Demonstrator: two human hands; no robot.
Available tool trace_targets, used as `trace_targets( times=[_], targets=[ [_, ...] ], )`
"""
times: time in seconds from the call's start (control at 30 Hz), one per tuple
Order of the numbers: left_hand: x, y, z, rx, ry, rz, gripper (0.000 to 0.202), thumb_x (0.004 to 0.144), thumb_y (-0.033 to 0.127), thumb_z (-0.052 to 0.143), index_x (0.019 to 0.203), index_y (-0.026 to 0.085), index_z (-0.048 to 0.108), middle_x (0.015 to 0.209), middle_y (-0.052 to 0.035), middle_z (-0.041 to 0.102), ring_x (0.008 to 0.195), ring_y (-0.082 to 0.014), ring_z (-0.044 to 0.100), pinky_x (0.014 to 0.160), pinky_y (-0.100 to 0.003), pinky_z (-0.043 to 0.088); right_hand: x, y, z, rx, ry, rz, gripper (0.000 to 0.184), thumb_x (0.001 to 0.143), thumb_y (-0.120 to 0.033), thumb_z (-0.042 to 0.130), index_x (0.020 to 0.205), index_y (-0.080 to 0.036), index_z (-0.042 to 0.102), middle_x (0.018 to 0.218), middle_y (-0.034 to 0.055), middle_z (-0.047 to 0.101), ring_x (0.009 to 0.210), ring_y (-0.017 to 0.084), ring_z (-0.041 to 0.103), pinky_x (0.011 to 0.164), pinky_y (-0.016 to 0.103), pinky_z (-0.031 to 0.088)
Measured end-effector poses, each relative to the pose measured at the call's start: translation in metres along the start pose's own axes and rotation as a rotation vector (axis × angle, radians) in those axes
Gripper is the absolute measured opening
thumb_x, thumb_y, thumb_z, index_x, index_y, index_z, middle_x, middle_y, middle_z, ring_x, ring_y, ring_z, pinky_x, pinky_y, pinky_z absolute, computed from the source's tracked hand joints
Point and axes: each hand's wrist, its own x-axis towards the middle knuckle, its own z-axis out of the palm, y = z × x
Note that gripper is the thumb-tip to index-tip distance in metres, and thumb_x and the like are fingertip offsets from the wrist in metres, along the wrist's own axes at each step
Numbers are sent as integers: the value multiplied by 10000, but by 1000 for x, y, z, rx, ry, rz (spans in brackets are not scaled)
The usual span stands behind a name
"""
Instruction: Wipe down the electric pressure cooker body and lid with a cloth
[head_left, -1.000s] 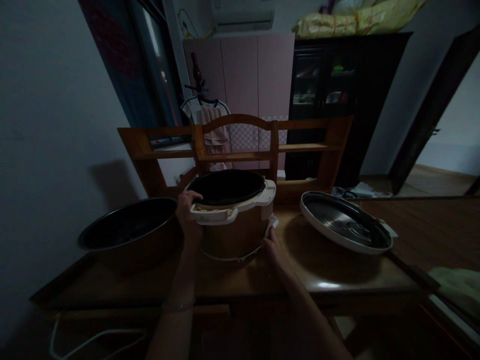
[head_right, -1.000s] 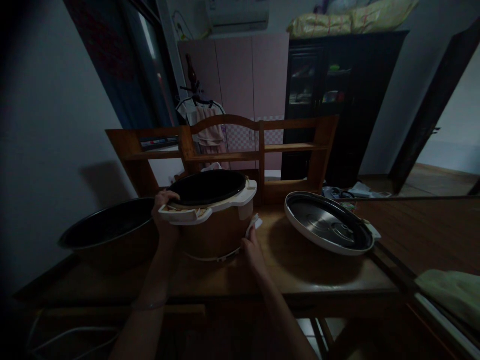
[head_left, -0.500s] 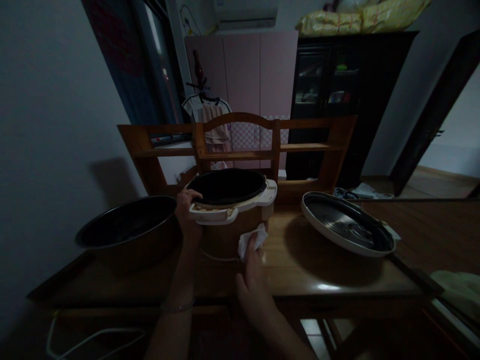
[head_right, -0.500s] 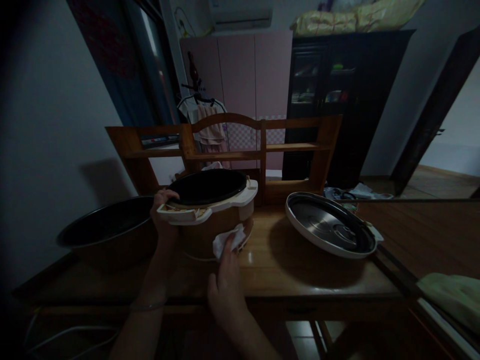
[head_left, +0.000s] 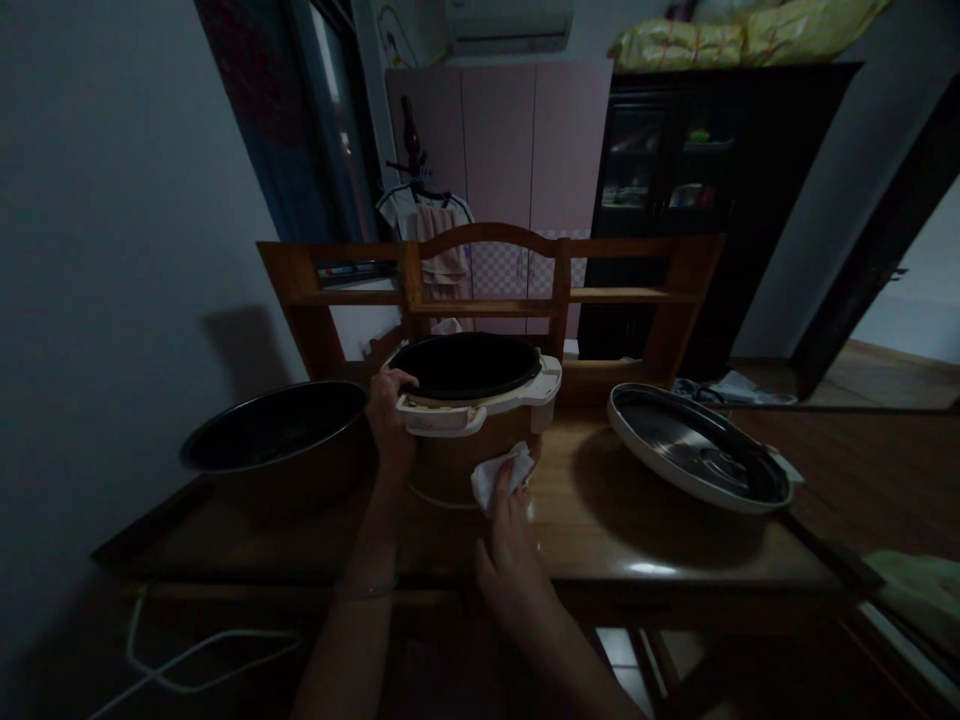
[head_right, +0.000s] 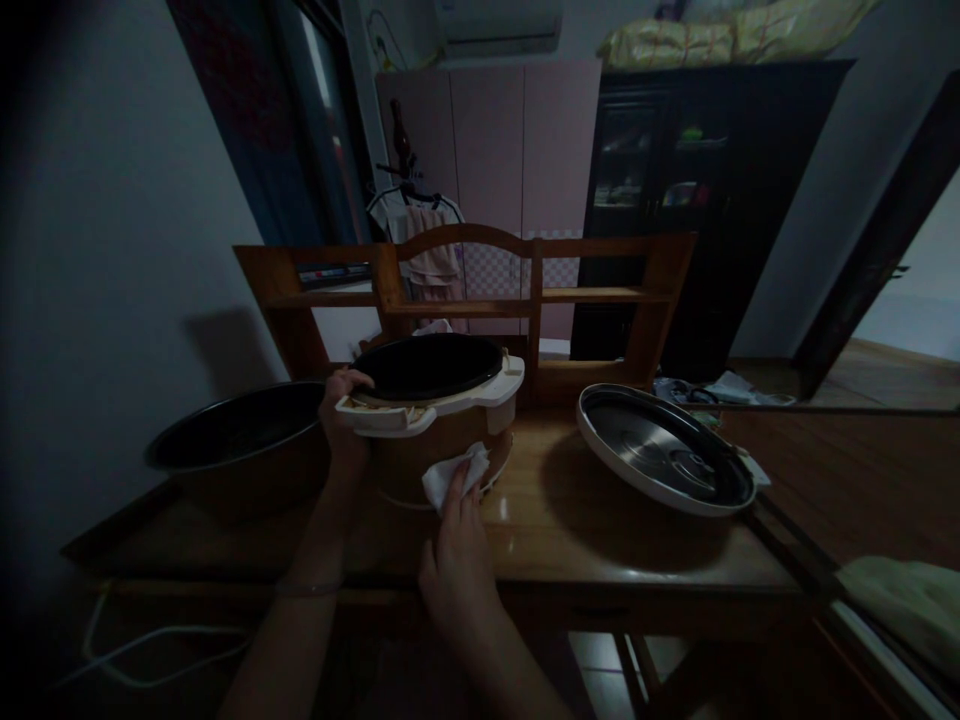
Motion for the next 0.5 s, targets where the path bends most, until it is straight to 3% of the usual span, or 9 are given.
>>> trace_targets(
  times=[0.27, 0.5],
  targets=[
    [0, 7, -3, 19, -33, -6, 443, 1017, 405, 286, 782, 223, 615, 870, -41, 589, 908, -196, 539, 911, -330, 408, -3, 0, -3, -63, -9, -42, 1108, 736, 61, 428, 1546, -206, -280, 1641, 49, -274, 1544, 296, -96, 1238, 554, 226],
    [2, 8, -6, 59, -83, -22, 447, 1015, 403, 282, 777, 217, 612, 875, -43, 592, 910, -196, 546, 900, -329, 402, -4, 8, 7, -121, 54, -68, 1118, 727, 61, 443, 1539, -184, -285, 1648, 63, -246, 1548, 321, -50, 1236, 567, 239]
  ],
)
